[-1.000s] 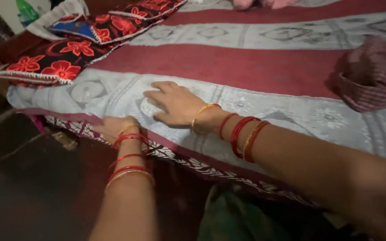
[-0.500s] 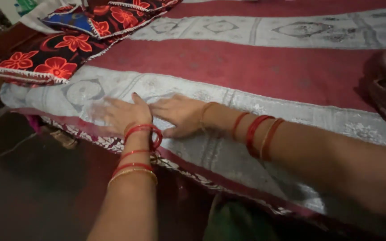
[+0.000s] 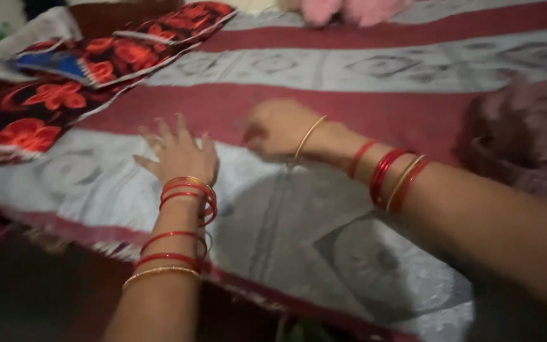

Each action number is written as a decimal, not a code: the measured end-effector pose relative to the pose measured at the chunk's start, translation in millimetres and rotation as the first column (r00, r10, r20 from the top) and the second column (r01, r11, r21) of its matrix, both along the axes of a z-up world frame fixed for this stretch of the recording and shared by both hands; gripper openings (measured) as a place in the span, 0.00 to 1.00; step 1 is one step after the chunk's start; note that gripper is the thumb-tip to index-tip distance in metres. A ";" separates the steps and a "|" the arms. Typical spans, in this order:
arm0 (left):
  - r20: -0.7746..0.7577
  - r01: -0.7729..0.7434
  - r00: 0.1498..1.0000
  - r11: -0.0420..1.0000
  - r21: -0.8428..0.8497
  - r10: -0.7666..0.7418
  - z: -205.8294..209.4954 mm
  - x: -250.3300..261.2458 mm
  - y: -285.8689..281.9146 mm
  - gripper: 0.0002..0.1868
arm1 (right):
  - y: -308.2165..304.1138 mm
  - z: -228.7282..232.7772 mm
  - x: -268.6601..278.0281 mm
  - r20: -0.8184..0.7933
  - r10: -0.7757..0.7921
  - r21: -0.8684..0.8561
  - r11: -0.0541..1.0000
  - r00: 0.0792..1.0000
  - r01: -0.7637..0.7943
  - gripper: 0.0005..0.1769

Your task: Wiping a bedspread with a cloth and arranging a plush toy on the bed.

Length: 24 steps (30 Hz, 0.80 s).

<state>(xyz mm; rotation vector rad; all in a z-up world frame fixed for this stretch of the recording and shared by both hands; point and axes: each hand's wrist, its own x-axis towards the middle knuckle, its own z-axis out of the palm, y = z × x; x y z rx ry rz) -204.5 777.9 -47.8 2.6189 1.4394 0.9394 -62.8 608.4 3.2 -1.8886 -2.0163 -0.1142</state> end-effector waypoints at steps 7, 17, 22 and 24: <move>-0.380 0.231 0.870 0.941 -0.246 -0.313 -51.2 111.7 -15.4 0.32 | -24.0 -81.5 75.3 0.235 -0.427 -0.250 0.842 0.873 0.479 0.31; -0.127 0.641 0.767 0.758 0.119 -0.629 -38.6 95.7 -119.5 0.27 | -122.5 -78.7 70.2 -0.162 -0.329 -0.297 0.915 0.930 0.271 0.44; -0.135 0.754 0.653 0.657 0.014 -0.746 -21.3 74.3 -164.5 0.24 | -166.8 -60.7 43.3 0.073 -0.182 -0.078 0.979 0.981 0.188 0.48; 0.083 0.658 0.725 0.652 -0.375 -0.684 11.6 69.3 -190.0 0.26 | -193.1 -14.5 32.2 -0.098 -0.125 -0.140 0.984 0.987 0.111 0.26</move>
